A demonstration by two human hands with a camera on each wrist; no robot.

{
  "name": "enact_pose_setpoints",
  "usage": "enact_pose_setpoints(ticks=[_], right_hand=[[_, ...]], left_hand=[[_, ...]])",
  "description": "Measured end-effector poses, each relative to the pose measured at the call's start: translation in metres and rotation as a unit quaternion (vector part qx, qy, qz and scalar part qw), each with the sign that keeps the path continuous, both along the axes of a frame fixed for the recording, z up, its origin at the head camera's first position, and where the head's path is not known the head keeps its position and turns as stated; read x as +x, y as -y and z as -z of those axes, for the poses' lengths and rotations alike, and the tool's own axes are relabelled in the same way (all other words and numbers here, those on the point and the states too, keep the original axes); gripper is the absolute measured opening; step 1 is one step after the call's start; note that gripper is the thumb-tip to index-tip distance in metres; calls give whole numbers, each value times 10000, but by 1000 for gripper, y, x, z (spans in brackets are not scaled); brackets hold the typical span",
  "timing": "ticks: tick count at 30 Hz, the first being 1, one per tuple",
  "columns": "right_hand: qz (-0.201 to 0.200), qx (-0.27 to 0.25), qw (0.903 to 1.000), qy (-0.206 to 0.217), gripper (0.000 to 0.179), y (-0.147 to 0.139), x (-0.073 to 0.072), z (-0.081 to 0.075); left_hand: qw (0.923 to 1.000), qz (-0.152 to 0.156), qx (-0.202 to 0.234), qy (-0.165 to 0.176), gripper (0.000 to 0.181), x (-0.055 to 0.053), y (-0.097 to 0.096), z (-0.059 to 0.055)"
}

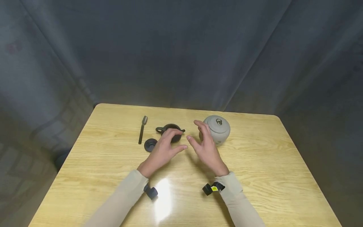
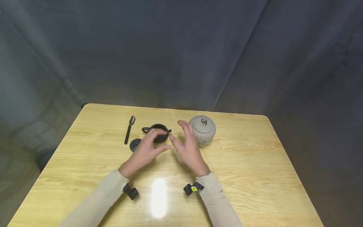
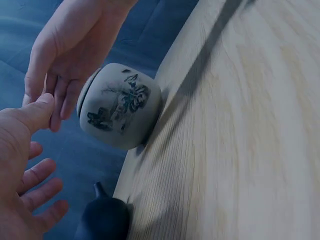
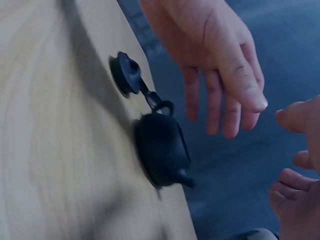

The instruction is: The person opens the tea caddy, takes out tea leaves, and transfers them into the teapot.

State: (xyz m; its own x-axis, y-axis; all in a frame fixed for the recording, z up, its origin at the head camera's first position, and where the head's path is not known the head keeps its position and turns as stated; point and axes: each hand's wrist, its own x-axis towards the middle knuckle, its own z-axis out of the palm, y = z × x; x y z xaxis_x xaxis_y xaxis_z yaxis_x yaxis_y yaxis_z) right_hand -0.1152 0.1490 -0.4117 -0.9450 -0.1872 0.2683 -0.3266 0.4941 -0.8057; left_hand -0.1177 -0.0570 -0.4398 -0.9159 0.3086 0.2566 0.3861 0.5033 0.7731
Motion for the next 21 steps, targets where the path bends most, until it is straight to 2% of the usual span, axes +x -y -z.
enact_pose_setpoints(ticks=[7,10,15,21], right_hand=[[128,-151,9998,-69,59,-21,1,-7],[221,-183,9992,-273,57,-32,-2,-11],[537,-107,9957,-746,54,-53,-11,-19],[939,24,9915,-904,49,-77,-29,-24]], left_hand=[[9985,-110,402,364,62,-5,-16,10],[9978,-127,466,465,64,-8,-22,11],[9976,-52,451,513,69,-18,-37,4],[9985,-1,327,445,73,-33,-52,-8]])
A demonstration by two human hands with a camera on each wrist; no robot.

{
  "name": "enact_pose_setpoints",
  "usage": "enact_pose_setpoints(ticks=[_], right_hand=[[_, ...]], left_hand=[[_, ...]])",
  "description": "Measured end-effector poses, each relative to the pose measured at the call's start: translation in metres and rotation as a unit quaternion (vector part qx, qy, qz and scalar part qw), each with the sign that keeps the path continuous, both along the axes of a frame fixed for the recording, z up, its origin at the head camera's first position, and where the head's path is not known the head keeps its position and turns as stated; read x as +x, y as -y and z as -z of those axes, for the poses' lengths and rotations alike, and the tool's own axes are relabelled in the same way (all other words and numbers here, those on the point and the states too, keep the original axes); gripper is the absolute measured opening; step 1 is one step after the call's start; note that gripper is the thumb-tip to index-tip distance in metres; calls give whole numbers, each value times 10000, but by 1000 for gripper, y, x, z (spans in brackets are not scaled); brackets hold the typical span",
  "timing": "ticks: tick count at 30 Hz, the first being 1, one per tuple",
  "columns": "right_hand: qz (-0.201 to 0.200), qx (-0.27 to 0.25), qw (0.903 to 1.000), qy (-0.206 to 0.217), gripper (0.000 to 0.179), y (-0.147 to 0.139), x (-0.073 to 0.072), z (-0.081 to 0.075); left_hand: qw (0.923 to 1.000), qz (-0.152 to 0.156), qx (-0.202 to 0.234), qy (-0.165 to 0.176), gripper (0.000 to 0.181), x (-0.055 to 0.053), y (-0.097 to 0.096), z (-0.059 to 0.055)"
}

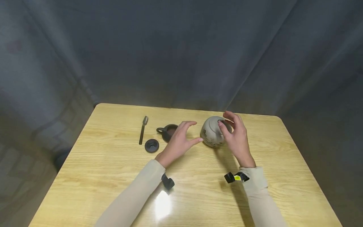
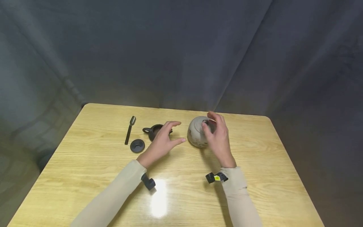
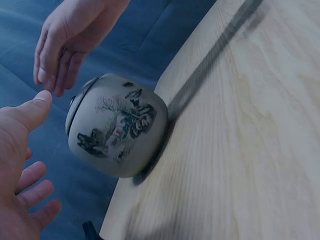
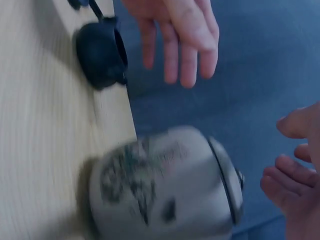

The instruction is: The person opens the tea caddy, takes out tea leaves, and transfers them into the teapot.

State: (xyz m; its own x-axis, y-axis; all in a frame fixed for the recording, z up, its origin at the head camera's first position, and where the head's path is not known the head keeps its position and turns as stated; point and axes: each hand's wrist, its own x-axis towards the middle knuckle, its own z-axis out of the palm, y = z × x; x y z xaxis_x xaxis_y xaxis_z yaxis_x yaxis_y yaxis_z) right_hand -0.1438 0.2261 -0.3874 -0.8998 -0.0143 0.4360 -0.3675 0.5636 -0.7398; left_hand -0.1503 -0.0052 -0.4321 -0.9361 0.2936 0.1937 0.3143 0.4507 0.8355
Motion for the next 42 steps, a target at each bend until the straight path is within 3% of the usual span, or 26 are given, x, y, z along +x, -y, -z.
enact_pose_setpoints(ticks=[4,9,17,27,34,42], right_hand=[[283,565,9979,109,43,-11,-10,1],[257,1072,9930,422,43,-18,-22,7],[80,1286,9904,504,40,-21,-29,10],[-161,1353,9886,637,33,-20,-32,6],[-283,1405,9852,942,36,-19,-31,5],[-519,1912,9751,993,36,-26,-28,-3]], left_hand=[[9998,94,-160,11,78,-5,-6,-5],[9996,161,-240,20,80,-8,-11,-5],[9987,305,-360,202,86,-20,-28,-1],[9937,232,-1049,-312,88,-32,-55,3],[9900,-4,-1373,-323,92,-33,-65,3],[9901,51,-1361,-331,95,-32,-71,5]])
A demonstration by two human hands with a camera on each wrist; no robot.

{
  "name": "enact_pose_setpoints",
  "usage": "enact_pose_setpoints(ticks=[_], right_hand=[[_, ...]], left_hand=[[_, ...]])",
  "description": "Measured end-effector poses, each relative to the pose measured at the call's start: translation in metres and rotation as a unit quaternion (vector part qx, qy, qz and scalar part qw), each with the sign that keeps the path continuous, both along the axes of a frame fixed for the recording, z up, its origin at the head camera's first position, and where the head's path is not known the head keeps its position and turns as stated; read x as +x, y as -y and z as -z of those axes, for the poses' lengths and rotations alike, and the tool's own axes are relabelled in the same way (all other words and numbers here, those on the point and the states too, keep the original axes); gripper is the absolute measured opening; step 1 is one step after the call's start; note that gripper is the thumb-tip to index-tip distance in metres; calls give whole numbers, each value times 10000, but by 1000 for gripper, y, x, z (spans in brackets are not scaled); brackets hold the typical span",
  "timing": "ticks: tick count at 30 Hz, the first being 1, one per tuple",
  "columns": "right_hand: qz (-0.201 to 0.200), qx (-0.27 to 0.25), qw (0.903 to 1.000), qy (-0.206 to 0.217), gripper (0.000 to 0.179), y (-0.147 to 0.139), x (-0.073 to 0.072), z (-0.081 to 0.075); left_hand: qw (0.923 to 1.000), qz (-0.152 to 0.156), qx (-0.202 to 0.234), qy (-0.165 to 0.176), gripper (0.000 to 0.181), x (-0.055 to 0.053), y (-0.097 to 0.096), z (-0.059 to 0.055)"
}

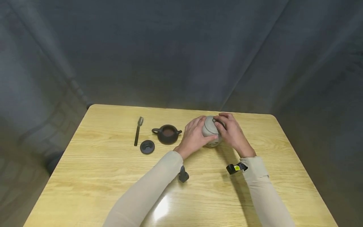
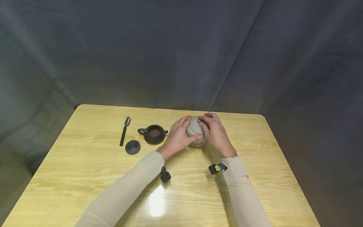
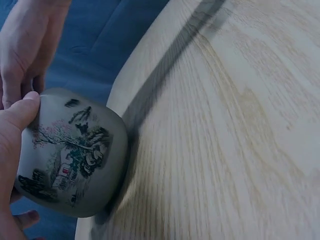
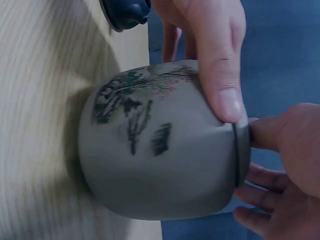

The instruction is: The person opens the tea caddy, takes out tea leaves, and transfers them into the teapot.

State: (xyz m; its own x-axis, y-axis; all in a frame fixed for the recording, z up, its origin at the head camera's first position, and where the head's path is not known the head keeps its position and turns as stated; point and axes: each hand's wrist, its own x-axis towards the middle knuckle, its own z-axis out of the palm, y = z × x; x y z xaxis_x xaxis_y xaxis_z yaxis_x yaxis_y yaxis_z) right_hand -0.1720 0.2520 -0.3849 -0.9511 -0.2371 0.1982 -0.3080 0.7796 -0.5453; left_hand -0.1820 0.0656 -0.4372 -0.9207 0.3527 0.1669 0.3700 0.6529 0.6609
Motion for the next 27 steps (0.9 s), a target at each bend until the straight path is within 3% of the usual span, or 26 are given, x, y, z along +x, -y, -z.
enact_pose_setpoints(ticks=[3,8,17,21,27], right_hand=[[-61,102,9998,138,34,-1,-2,-5],[-160,89,9961,868,32,-4,-10,-19],[-393,-145,9768,2099,30,-13,-32,-38],[-312,-261,9759,2146,27,-12,-33,-37],[-174,-55,9844,1752,16,-8,-28,-32]], left_hand=[[10000,1,37,35,95,1,0,0],[9999,12,124,85,96,1,1,1],[9989,-44,432,196,96,2,0,4],[9984,-106,506,229,97,4,0,6],[9984,-186,510,181,98,3,0,7]])
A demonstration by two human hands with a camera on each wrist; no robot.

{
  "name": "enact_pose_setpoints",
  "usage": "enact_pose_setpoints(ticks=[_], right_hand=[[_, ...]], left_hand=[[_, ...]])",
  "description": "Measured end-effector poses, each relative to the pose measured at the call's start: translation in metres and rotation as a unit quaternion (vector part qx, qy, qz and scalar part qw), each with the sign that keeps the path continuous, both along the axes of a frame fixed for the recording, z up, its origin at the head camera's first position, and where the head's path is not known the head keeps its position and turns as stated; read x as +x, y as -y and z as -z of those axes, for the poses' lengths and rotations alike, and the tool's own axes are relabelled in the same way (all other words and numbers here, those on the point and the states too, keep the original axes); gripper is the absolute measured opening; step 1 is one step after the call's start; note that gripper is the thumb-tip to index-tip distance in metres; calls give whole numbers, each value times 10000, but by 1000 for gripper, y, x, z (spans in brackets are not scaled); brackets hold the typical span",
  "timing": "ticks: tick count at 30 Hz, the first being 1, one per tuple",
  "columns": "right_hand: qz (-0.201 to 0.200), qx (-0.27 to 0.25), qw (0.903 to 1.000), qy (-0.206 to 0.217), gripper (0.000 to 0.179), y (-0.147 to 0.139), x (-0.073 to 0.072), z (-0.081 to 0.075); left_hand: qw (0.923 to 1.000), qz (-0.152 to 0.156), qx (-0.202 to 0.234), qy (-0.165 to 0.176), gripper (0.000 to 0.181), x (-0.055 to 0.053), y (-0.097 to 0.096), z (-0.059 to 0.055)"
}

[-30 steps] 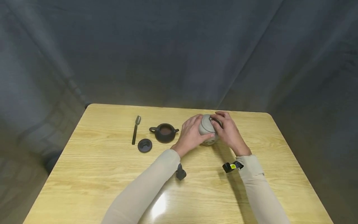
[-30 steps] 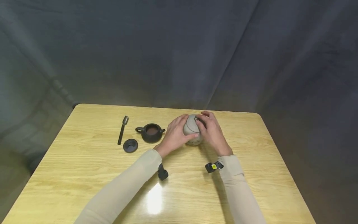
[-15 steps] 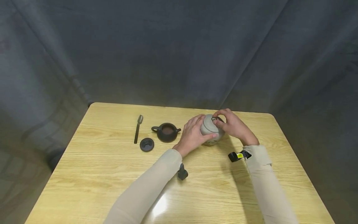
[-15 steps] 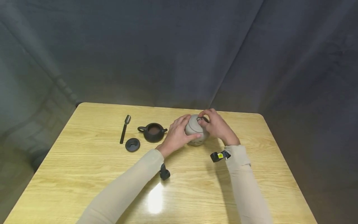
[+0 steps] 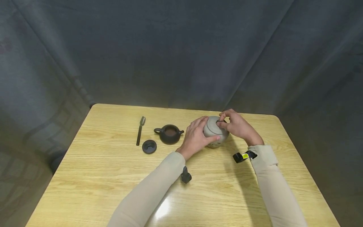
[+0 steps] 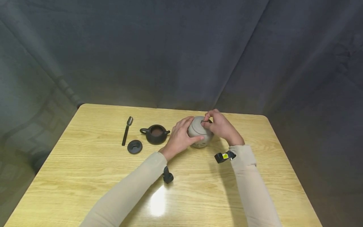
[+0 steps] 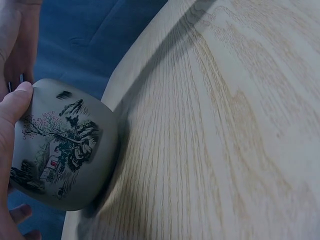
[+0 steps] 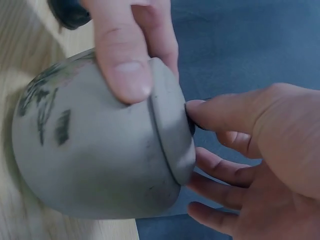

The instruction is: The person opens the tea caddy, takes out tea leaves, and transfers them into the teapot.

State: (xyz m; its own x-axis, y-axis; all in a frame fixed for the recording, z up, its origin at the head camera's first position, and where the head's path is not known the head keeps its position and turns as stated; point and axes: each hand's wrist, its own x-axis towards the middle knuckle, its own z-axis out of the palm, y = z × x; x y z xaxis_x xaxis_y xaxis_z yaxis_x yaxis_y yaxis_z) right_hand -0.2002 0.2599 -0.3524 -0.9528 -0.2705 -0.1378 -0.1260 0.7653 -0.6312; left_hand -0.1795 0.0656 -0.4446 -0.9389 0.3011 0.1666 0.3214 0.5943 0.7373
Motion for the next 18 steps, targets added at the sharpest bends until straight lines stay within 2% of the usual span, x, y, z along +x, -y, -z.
enact_pose_setpoints(ticks=[9,18], right_hand=[[-246,310,9968,-690,19,0,4,4],[-220,371,9976,-547,28,2,2,2]], left_hand=[[9999,-86,50,124,102,-3,0,2],[9998,-48,62,187,100,-4,-1,3]])
